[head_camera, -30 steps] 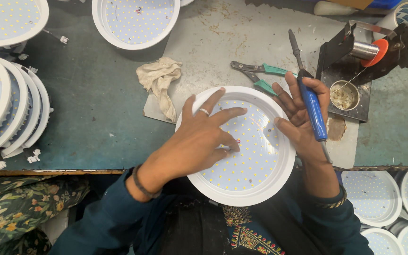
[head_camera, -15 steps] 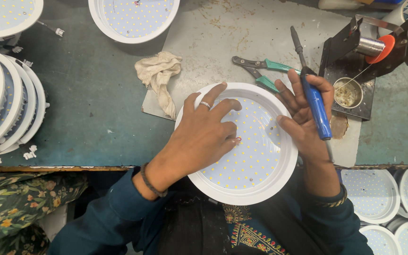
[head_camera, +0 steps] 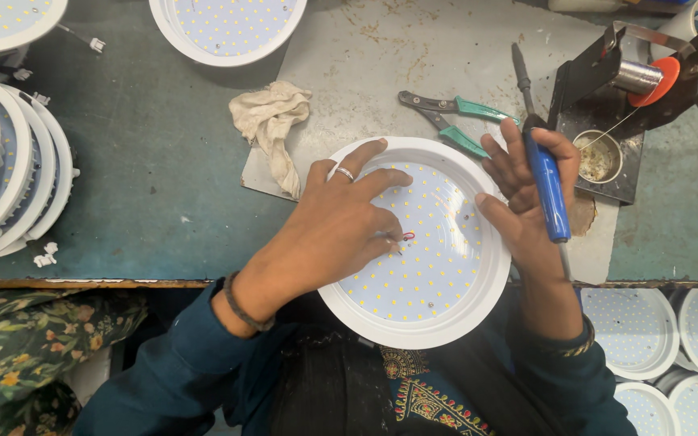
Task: The person uses a soldering iron to attach wires to the contact points on circular LED light panels. They repeatedly pick up panels, solder the wires, and set the panels aside.
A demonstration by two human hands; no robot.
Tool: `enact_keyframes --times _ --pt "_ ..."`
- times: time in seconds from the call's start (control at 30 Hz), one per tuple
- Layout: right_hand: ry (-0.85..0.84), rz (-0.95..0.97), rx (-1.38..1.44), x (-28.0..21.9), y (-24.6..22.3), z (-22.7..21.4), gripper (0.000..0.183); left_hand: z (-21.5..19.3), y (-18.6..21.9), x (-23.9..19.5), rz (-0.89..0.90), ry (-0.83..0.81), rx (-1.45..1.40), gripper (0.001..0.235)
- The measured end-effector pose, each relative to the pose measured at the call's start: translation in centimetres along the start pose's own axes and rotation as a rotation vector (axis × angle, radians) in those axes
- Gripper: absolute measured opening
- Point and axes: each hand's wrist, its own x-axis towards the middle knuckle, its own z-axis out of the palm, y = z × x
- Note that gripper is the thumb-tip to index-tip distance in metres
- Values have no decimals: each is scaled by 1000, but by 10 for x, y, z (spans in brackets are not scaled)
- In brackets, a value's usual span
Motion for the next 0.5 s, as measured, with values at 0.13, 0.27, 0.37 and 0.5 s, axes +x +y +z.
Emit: enact_keyframes --times 0.13,0.27,0.37,0.5 --pt "72 -30 -75 -5 -9 6 75 5 6 -1 -15 36 33 10" --pt "188 -77 -120 -20 -30 11 62 12 12 -4 3 101 93 14" --pt "300 -140 -149 -32 -37 11 44 19 14 -5 -25 125 139 16" --pt "325 -268 -116 -42 -34 -4 39 21 15 -7 -8 158 152 15"
